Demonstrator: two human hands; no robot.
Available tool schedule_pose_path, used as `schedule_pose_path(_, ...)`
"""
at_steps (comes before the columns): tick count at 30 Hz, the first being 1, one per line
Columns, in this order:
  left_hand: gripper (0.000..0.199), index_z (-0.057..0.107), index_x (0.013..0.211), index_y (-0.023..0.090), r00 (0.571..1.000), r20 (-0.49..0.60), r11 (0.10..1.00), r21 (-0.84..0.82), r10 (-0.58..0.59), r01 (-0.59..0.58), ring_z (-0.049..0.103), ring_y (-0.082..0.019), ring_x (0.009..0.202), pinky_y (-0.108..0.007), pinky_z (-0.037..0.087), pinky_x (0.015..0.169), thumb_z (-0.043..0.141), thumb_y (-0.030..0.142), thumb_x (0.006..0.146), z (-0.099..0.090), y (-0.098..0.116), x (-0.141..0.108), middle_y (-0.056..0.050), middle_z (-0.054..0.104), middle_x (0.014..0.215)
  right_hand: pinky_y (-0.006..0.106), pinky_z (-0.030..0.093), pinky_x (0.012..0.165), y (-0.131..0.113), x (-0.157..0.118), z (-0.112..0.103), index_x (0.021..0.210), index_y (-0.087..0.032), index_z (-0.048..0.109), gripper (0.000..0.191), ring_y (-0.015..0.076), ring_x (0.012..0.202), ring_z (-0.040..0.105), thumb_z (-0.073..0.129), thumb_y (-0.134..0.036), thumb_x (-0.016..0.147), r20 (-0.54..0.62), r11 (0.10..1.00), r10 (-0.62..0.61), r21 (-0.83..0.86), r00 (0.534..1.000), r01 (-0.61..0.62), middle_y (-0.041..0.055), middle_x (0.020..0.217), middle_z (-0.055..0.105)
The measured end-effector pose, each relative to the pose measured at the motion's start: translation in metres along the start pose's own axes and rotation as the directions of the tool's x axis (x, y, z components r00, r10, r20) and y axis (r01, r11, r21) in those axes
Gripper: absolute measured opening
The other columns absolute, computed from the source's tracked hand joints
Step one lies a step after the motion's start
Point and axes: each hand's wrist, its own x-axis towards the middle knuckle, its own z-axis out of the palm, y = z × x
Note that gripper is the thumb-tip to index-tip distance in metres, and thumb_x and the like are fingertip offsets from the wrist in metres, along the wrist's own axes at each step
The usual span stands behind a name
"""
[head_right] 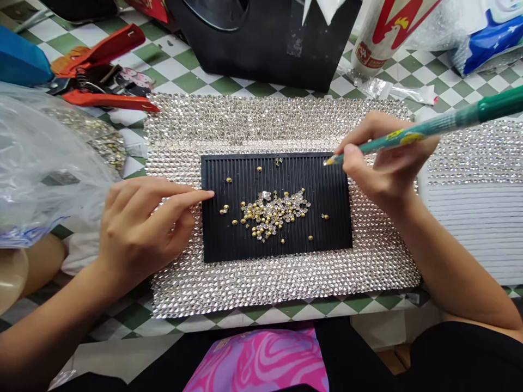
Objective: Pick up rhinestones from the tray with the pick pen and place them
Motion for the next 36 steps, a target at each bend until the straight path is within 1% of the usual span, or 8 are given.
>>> schedule_pose_path(4, 0.034, 0.063, 0.114, 0.025, 1.000, 0.004, 1.000, 0.028, 0.008, -0.008, 0.064, -0.023, 0.091, -0.041, 0.052, 0.085, 0.055, 0.007, 0.086, -0.001, 0.001, 0.001, -0.004, 0.071, 0.099, 0.032, 0.041, 0.053, 0.013, 0.003, 0.001, 0.057, -0.018, 0.061, 0.014, 0.0116, 0.053, 0.055, 0.061, -0.007, 0.066, -0.170, 0.977, 0.034, -0.204, 0.985, -0.068, 0.0009, 0.058, 0.062)
schedule_pose_path(7, 0.033, 0.062, 0.113, 0.024, 1.000, 0.000, 0.999, 0.042, 0.005, -0.005, 0.064, -0.023, 0.091, -0.040, 0.052, 0.086, 0.055, 0.006, 0.086, -0.001, 0.002, 0.002, -0.004, 0.070, 0.098, 0.033, 0.040, 0.056, 0.019, 0.003, 0.001, 0.059, -0.018, 0.061, 0.015, 0.0124, 0.056, 0.055, 0.063, -0.007, 0.068, -0.136, 0.959, 0.066, -0.266, 0.989, -0.100, 0.0017, 0.060, 0.062)
schedule_pose_path(12, 0.031, 0.062, 0.112, 0.022, 1.000, -0.006, 0.998, 0.053, 0.022, -0.021, 0.063, -0.023, 0.089, -0.040, 0.052, 0.084, 0.056, 0.005, 0.086, -0.001, 0.002, 0.002, -0.005, 0.070, 0.097, 0.032, 0.039, 0.056, 0.019, 0.002, 0.000, 0.062, -0.019, 0.062, 0.017, 0.0116, 0.055, 0.054, 0.063, -0.006, 0.072, -0.057, 0.963, 0.064, -0.258, 0.996, -0.077, 0.0016, 0.061, 0.062)
schedule_pose_path(17, 0.029, 0.066, 0.107, 0.019, 0.994, -0.076, 0.996, 0.054, 0.080, -0.076, 0.062, -0.023, 0.084, -0.039, 0.050, 0.079, 0.059, 0.006, 0.083, 0.003, -0.001, 0.004, -0.005, 0.070, 0.091, 0.028, 0.037, 0.054, 0.018, 0.001, 0.001, 0.064, -0.017, 0.062, 0.014, 0.0101, 0.057, 0.054, 0.060, -0.007, 0.073, -0.055, 0.958, 0.072, -0.275, 0.996, -0.085, -0.0006, 0.063, 0.061)
schedule_pose_path(23, 0.030, 0.066, 0.108, 0.019, 0.995, -0.071, 0.997, 0.045, 0.064, -0.061, 0.062, -0.023, 0.085, -0.039, 0.049, 0.081, 0.058, 0.005, 0.082, 0.002, 0.000, 0.004, -0.006, 0.070, 0.092, 0.027, 0.037, 0.054, 0.020, 0.002, 0.001, 0.063, -0.016, 0.061, 0.014, 0.0091, 0.056, 0.054, 0.061, -0.007, 0.073, -0.059, 0.961, 0.072, -0.264, 0.996, -0.086, -0.0012, 0.062, 0.061)
schedule_pose_path(27, 0.033, 0.063, 0.112, 0.023, 1.000, -0.005, 0.999, 0.048, 0.014, -0.014, 0.062, -0.023, 0.089, -0.040, 0.051, 0.084, 0.055, 0.006, 0.085, 0.000, 0.002, 0.003, -0.004, 0.070, 0.097, 0.028, 0.039, 0.054, 0.021, 0.002, 0.000, 0.063, -0.017, 0.061, 0.014, 0.0098, 0.057, 0.055, 0.061, -0.008, 0.075, -0.026, 0.963, 0.098, -0.250, 0.995, -0.101, -0.0002, 0.063, 0.064)
schedule_pose_path(33, 0.027, 0.065, 0.108, 0.020, 0.997, -0.057, 0.997, 0.059, 0.053, -0.050, 0.061, -0.022, 0.085, -0.038, 0.050, 0.082, 0.057, 0.005, 0.086, 0.001, 0.001, 0.004, -0.004, 0.069, 0.092, 0.028, 0.037, 0.055, 0.021, 0.000, 0.000, 0.062, -0.016, 0.062, 0.015, 0.0088, 0.057, 0.054, 0.061, -0.008, 0.075, -0.034, 0.961, 0.106, -0.251, 0.994, -0.111, -0.0005, 0.062, 0.063)
schedule_pose_path(36, 0.032, 0.064, 0.111, 0.022, 1.000, -0.009, 0.999, 0.031, 0.007, -0.007, 0.062, -0.023, 0.088, -0.040, 0.050, 0.084, 0.054, 0.006, 0.086, 0.000, 0.001, 0.002, -0.004, 0.070, 0.096, 0.028, 0.036, 0.053, 0.022, 0.000, 0.000, 0.061, -0.017, 0.062, 0.015, 0.0091, 0.055, 0.053, 0.061, -0.006, 0.072, -0.039, 0.965, 0.096, -0.243, 0.995, -0.103, 0.0001, 0.061, 0.063)
